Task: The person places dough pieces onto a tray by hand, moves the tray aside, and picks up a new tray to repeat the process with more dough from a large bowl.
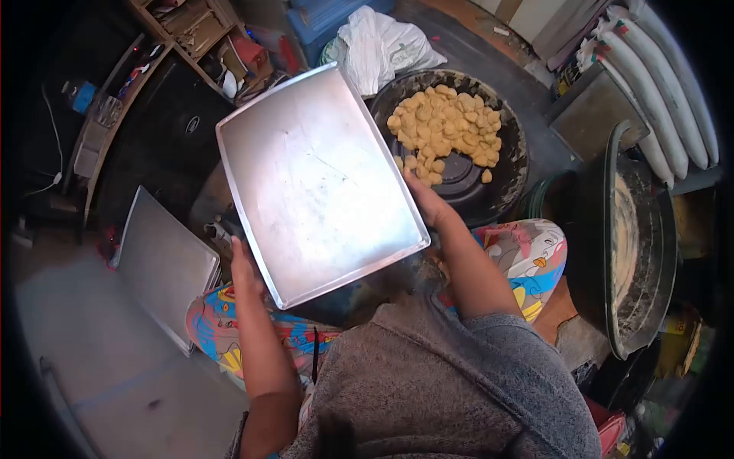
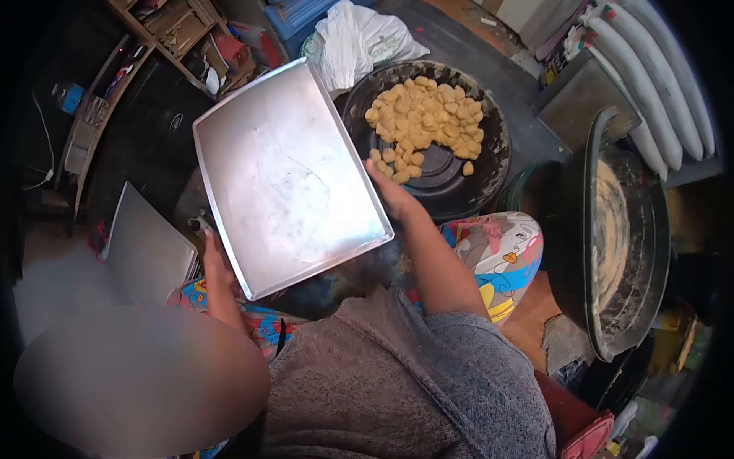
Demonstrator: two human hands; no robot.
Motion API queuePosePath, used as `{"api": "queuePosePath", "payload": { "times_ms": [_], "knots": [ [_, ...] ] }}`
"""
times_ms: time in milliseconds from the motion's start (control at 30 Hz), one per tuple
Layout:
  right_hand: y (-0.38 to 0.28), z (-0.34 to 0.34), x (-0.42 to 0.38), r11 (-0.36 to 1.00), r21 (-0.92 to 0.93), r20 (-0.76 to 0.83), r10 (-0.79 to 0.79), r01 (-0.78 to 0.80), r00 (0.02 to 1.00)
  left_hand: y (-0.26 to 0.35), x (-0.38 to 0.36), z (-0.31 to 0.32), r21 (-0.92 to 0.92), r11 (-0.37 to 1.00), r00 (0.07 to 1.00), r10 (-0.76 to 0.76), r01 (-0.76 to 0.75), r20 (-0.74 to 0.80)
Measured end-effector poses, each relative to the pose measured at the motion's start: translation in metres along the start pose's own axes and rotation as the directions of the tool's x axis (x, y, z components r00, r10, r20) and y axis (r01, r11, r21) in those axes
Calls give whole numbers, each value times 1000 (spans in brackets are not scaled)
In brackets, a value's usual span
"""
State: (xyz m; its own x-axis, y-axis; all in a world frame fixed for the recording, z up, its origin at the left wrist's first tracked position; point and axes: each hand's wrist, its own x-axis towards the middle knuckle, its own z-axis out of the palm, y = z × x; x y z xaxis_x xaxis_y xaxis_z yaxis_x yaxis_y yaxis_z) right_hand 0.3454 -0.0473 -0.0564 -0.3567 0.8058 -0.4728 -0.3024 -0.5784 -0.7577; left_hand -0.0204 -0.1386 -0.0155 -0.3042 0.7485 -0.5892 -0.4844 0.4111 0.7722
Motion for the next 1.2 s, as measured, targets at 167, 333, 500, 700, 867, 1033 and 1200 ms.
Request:
{"api": "queuePosePath", "payload": {
  "times_ms": [167,333,500,700,867,1033,1200],
  "knots": [
    [-13,32,-23,966,240,140,66,-98,988,-14,-20,-7,30,994,992,105,-107,74],
    [7,21,0,997,54,110,-53,48,993,-9,-11,-23,-29,999,983,33,-28,183],
    [27,13,11,959,-212,34,-187,190,982,-10,-10,-30,-50,999,960,-7,22,281],
    [12,14,-1,980,-126,130,-134,151,982,-17,-9,-20,9,999,987,-44,43,156],
    [6,17,0,995,-32,147,-94,99,985,-19,-12,-16,87,996,999,14,-17,39],
    [-5,20,-9,998,34,188,45,-52,981,-17,-19,-2,229,968,992,115,-102,-43],
    [7,12,28,741,-624,-118,-401,246,909,-28,30,-29,696,626,828,555,-352,-80]
  ]
}}
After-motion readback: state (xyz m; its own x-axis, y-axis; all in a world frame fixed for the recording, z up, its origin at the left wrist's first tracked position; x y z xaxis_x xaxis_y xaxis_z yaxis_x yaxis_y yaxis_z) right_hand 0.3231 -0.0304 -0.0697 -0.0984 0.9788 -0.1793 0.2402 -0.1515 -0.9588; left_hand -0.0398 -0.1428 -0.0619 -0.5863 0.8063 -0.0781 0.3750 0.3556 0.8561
